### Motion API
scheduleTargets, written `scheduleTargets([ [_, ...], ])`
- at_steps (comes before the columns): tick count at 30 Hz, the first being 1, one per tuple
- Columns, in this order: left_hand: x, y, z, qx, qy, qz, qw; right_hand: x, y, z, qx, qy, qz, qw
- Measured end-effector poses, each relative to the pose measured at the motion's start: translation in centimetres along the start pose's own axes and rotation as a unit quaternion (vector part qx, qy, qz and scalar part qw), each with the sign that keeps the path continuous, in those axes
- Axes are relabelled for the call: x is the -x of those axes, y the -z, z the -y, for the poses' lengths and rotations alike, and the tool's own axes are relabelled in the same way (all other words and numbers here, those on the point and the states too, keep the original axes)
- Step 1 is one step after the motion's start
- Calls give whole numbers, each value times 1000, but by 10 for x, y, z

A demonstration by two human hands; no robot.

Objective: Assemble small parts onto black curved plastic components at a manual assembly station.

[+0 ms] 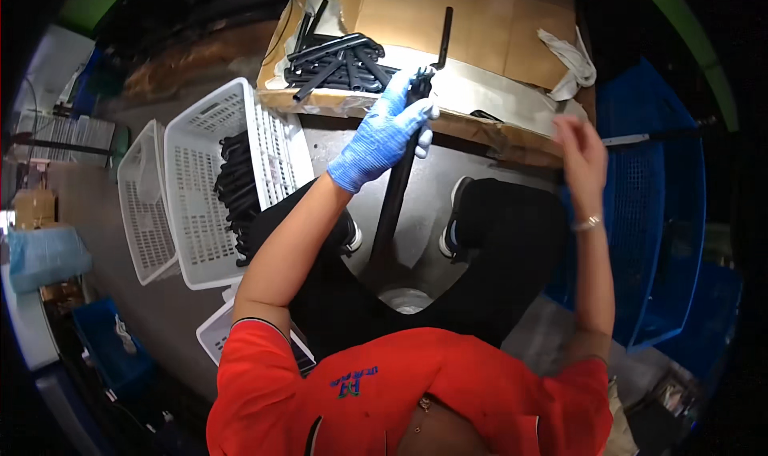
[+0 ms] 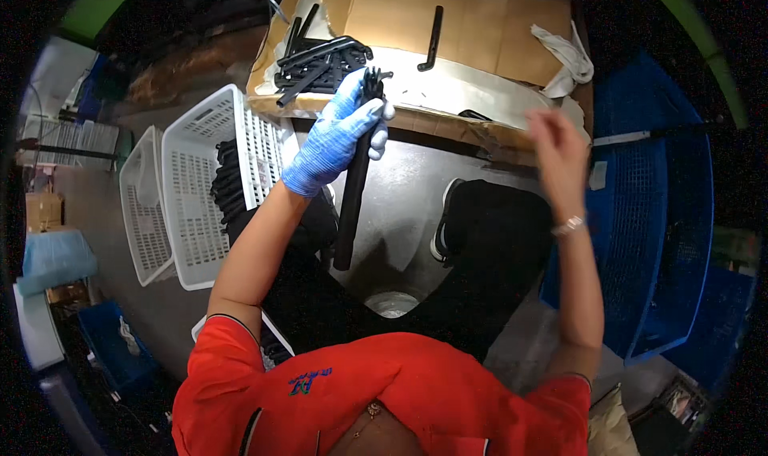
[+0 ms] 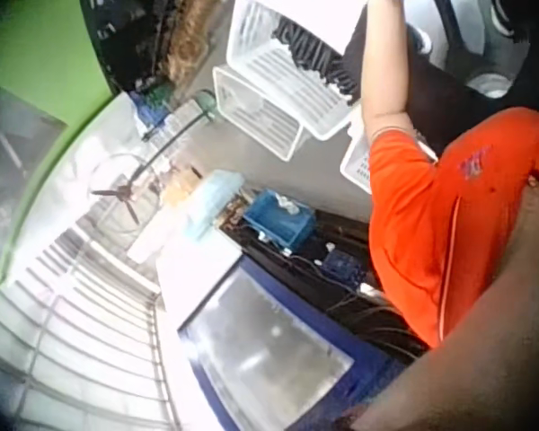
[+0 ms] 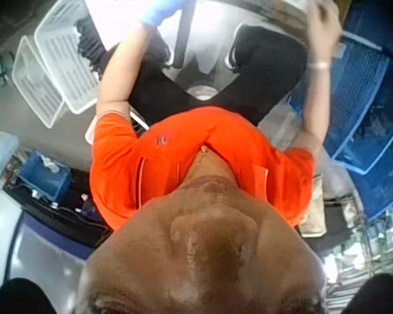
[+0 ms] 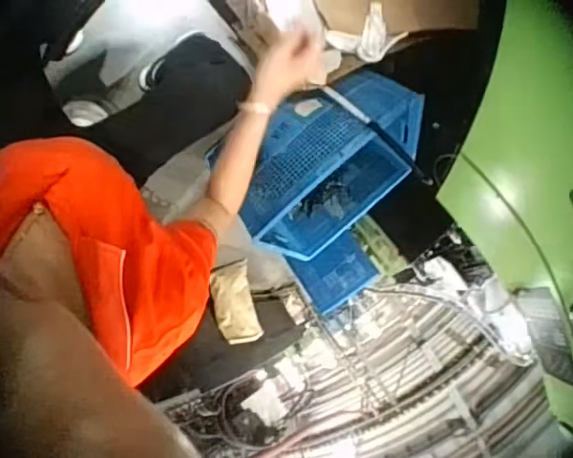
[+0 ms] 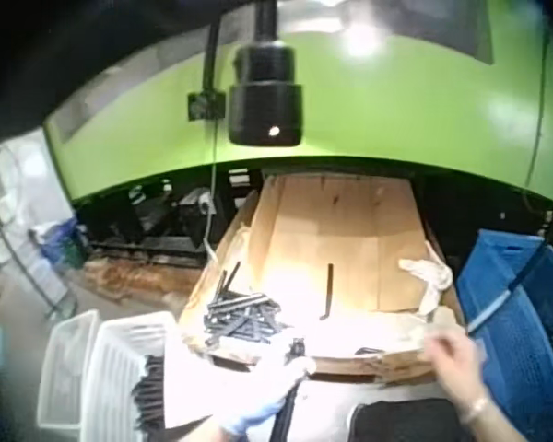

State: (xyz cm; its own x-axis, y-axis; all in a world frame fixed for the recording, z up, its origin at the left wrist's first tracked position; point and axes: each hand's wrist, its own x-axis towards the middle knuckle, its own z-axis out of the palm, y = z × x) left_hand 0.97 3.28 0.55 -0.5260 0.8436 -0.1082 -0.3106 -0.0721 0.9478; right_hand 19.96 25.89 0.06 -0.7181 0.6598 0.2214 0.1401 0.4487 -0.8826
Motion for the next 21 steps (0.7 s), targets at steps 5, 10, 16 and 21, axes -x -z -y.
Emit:
scheduleTargets([
  [5, 6, 19, -6, -27, -9, -9, 1000, -35, -131, 72, -196, 57, 161, 966],
  [10, 11, 31, -9, -96, -24, -36, 994, -38, -168, 82, -235, 16, 242, 941],
  [16, 18, 34, -6, -101, 21, -79, 992, -40, -179, 73, -282, -89, 257, 920],
  [21, 20, 42, -9, -73, 6, -91, 993, -44, -176, 67, -133, 106, 132, 976],
])
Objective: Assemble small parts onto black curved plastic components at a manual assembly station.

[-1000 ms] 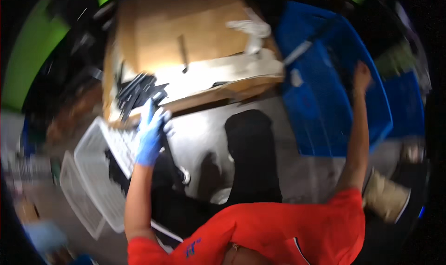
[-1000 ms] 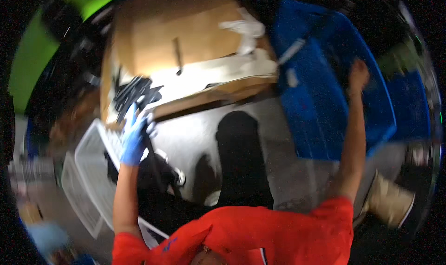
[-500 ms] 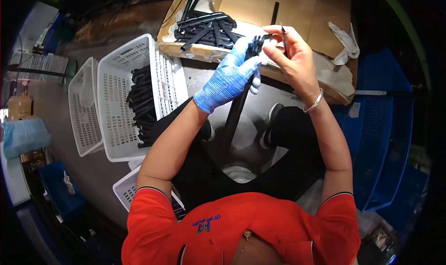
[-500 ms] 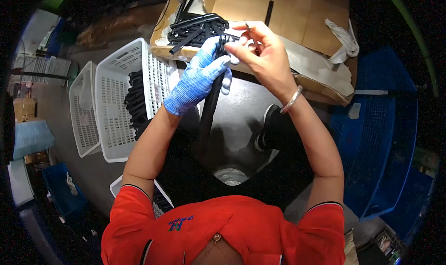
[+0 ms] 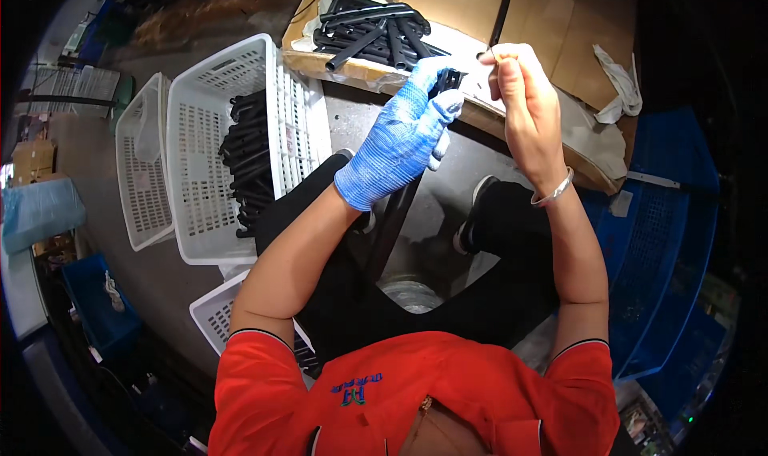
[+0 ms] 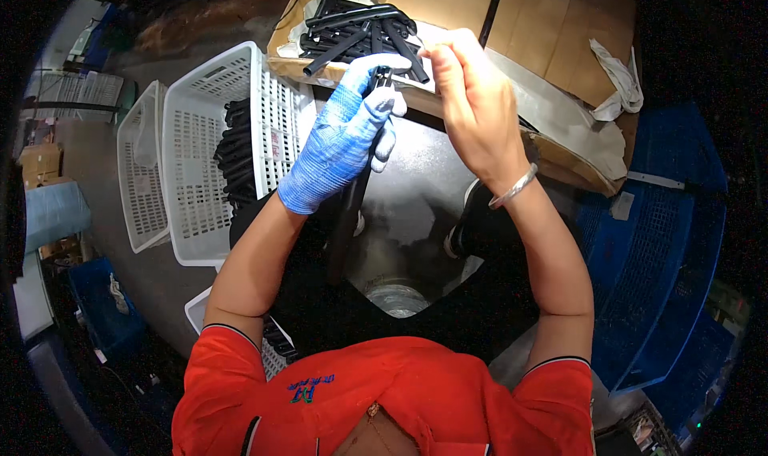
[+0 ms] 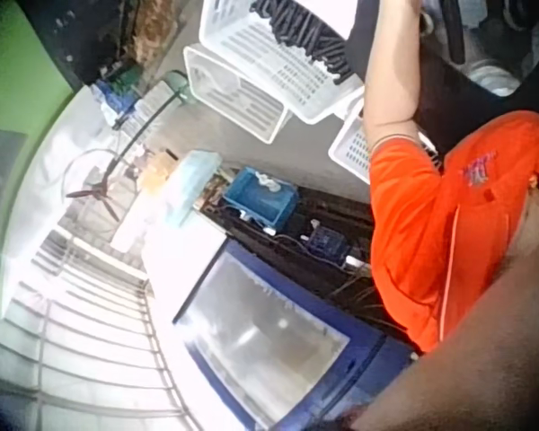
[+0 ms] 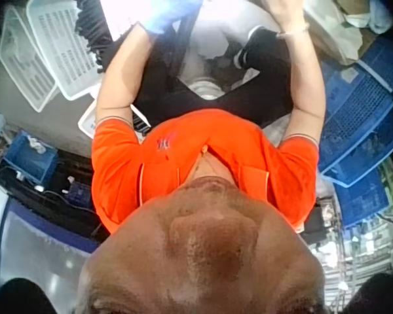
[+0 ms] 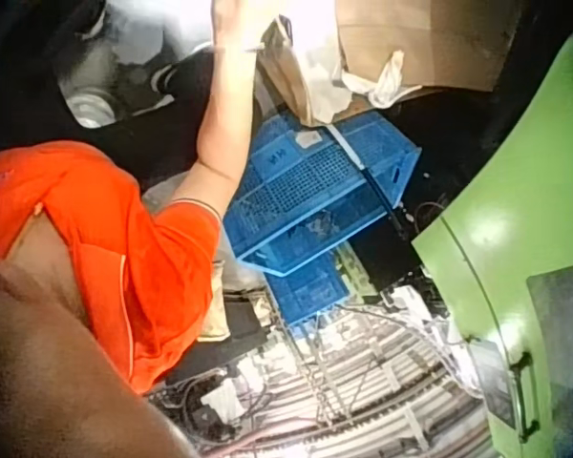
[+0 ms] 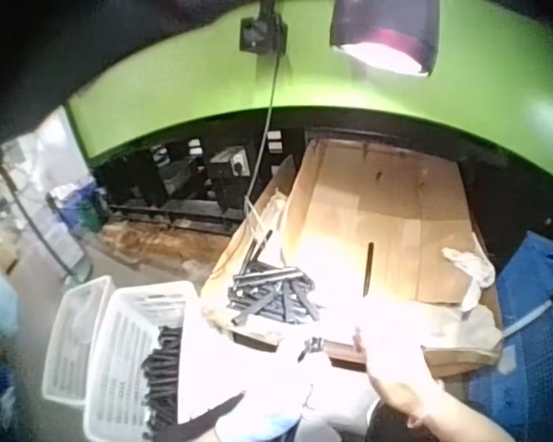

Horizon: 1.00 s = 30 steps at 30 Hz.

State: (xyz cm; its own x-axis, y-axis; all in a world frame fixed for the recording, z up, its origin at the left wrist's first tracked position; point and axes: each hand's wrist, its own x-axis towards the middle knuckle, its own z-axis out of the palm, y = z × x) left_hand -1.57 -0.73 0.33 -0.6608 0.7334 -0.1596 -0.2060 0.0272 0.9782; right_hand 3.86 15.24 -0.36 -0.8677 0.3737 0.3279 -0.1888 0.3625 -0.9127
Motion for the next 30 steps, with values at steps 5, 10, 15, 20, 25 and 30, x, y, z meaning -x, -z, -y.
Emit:
scheduleTargets([
  [5, 2, 2, 1, -33, -44, -20, 998, 12, 5, 23, 288, 211, 29, 934],
  [10, 3, -1, 1, -23, -40, -11, 999, 14, 6, 33, 335, 223, 56, 914],
  [15, 0, -4, 3, -16, -33, -7, 999, 15, 10, 33, 374, 235, 51, 896],
  [20, -1, -5, 5, -36, -44, -11, 998, 17, 11, 33, 395, 233, 49, 887],
  [25, -1, -6, 7, -84, -48, -35, 995, 19, 11, 36, 395, 226, 54, 889],
  [30, 3, -7, 0, -71, -14, -39, 997, 21, 10, 35, 380, 209, 54, 900],
])
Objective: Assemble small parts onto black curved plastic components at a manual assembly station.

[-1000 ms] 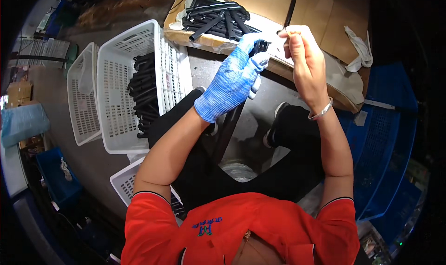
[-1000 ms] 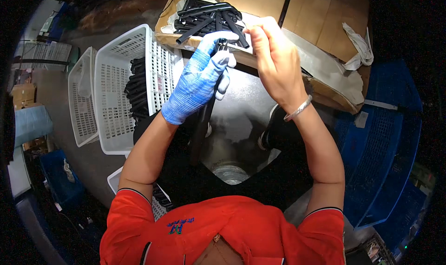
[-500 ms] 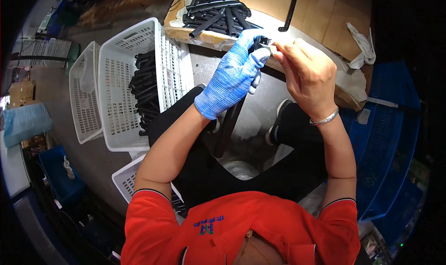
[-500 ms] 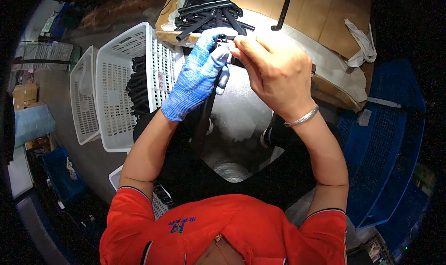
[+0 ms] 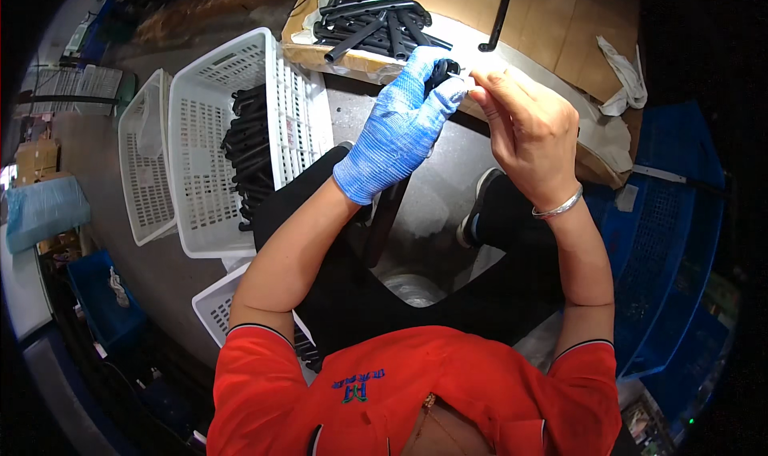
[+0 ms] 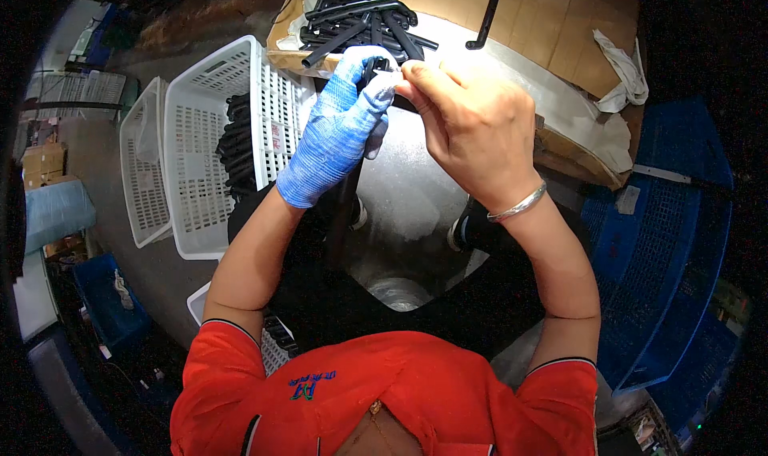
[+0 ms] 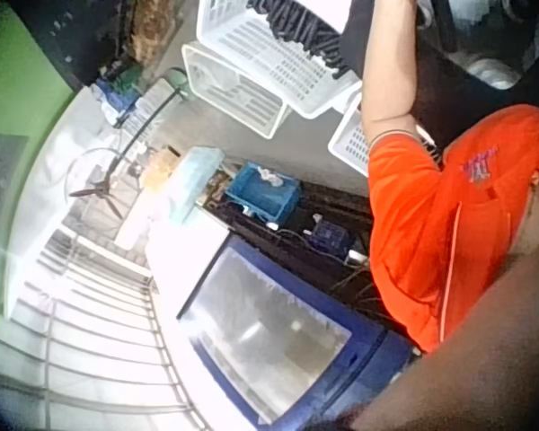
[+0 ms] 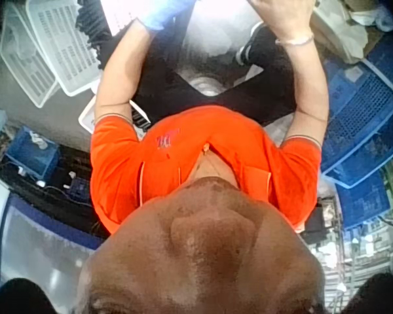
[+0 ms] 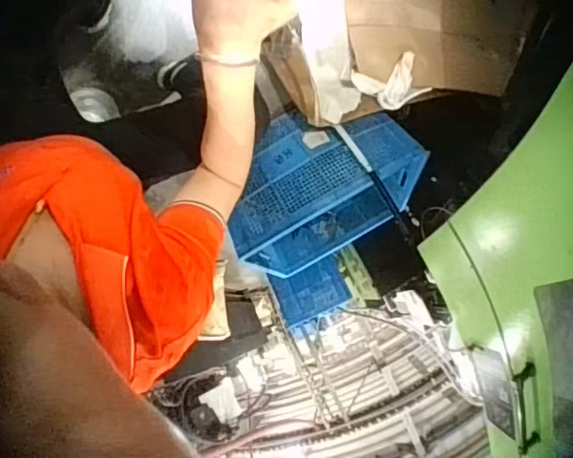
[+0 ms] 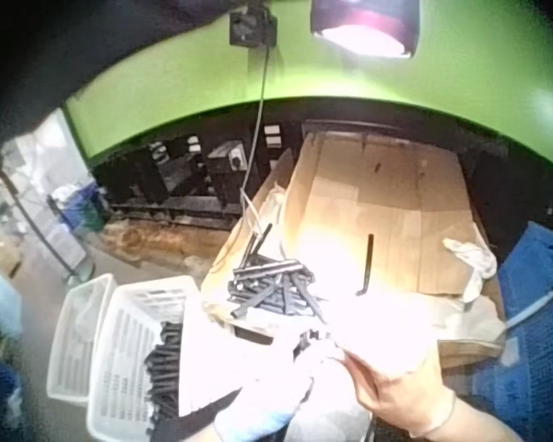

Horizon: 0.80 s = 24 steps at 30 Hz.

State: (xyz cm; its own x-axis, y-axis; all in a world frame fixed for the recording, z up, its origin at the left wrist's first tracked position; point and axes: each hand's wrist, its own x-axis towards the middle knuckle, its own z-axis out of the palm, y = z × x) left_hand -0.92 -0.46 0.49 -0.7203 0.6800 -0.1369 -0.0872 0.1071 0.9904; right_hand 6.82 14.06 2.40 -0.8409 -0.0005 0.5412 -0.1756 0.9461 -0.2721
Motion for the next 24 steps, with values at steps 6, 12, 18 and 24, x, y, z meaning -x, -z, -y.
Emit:
scheduleTargets([
  [6, 1, 1, 8, -71, -117, -7, 991, 2, -1, 2, -15, -12, -3, 1000],
  [12, 2, 0, 2, -6, -44, -9, 999, 3, -2, 2, -31, -18, -5, 999],
  [18, 1, -1, 5, -1, -10, -10, 1000, 3, -5, 2, -28, -23, -23, 999],
  [24, -3, -8, 11, 14, -34, -12, 999, 1, -11, -8, -163, -156, 19, 974],
])
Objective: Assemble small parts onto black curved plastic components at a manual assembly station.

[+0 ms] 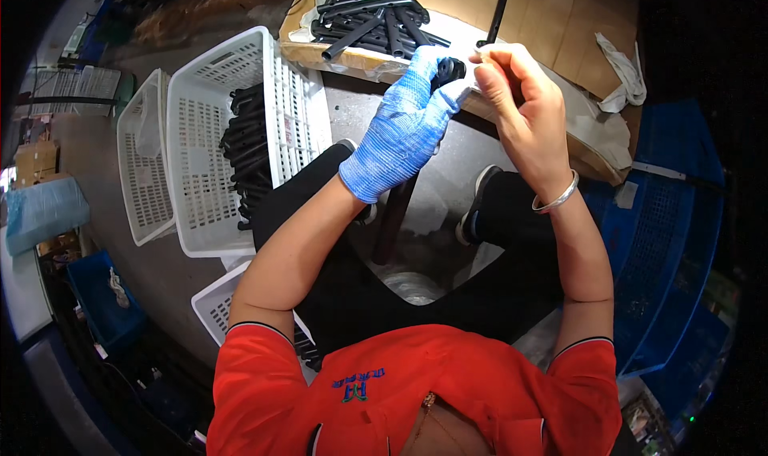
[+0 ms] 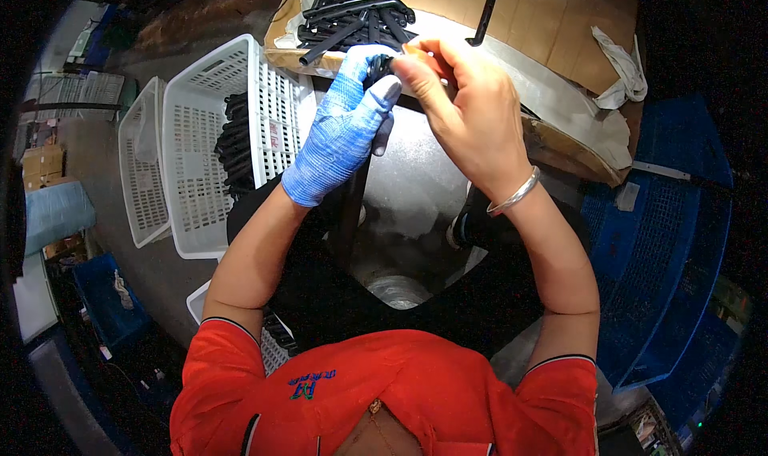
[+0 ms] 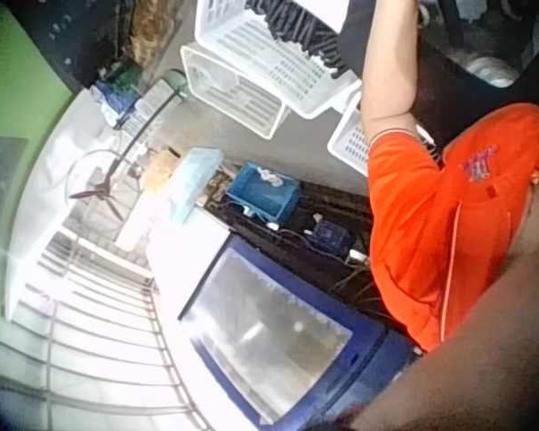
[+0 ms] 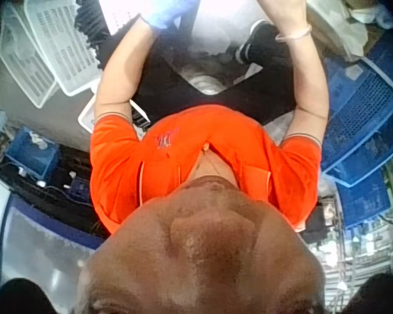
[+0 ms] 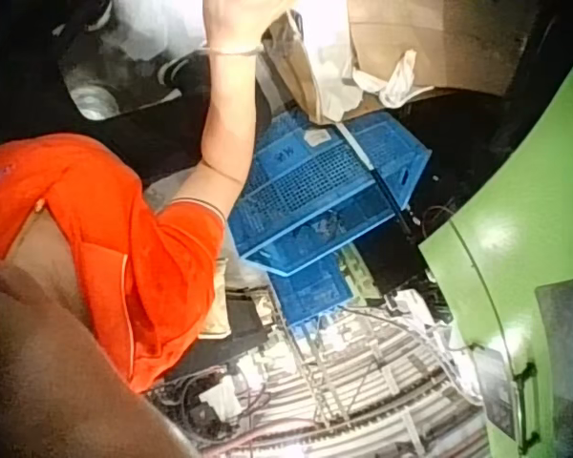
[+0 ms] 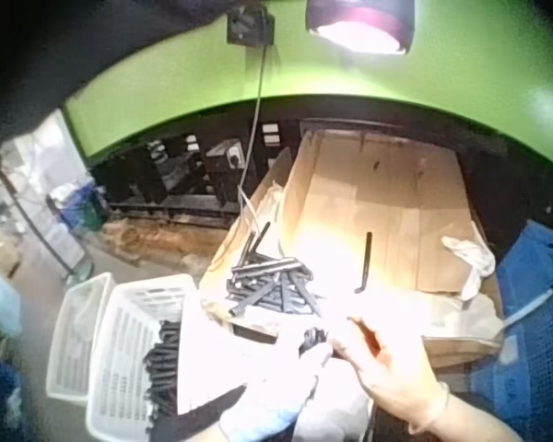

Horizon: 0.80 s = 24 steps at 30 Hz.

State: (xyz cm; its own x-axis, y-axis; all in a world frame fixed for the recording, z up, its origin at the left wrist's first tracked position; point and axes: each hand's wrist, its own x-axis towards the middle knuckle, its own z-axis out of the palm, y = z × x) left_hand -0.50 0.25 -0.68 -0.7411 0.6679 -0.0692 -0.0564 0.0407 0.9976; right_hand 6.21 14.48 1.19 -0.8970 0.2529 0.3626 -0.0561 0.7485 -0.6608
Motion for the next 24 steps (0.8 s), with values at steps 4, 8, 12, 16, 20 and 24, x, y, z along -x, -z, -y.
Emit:
scheduleTargets([
  [4, 0, 0, 7, -48, -25, 24, 998, -3, -4, -2, -232, -56, 74, 968],
  [8, 0, -1, 10, -91, -4, 46, 995, -5, -5, -7, -390, -114, 76, 911],
  [12, -2, 0, 15, -118, -65, 3, 991, -6, -8, -1, -353, -151, 59, 922],
  [16, 2, 1, 6, -129, -103, -22, 986, -2, -6, 5, -237, -71, 38, 968],
  [20, 8, 7, -7, -242, -171, -5, 955, -6, 11, 10, -230, -69, 32, 970],
  [24, 12, 18, -32, -44, 101, 133, 985, -6, 13, 2, -290, 60, 80, 952],
])
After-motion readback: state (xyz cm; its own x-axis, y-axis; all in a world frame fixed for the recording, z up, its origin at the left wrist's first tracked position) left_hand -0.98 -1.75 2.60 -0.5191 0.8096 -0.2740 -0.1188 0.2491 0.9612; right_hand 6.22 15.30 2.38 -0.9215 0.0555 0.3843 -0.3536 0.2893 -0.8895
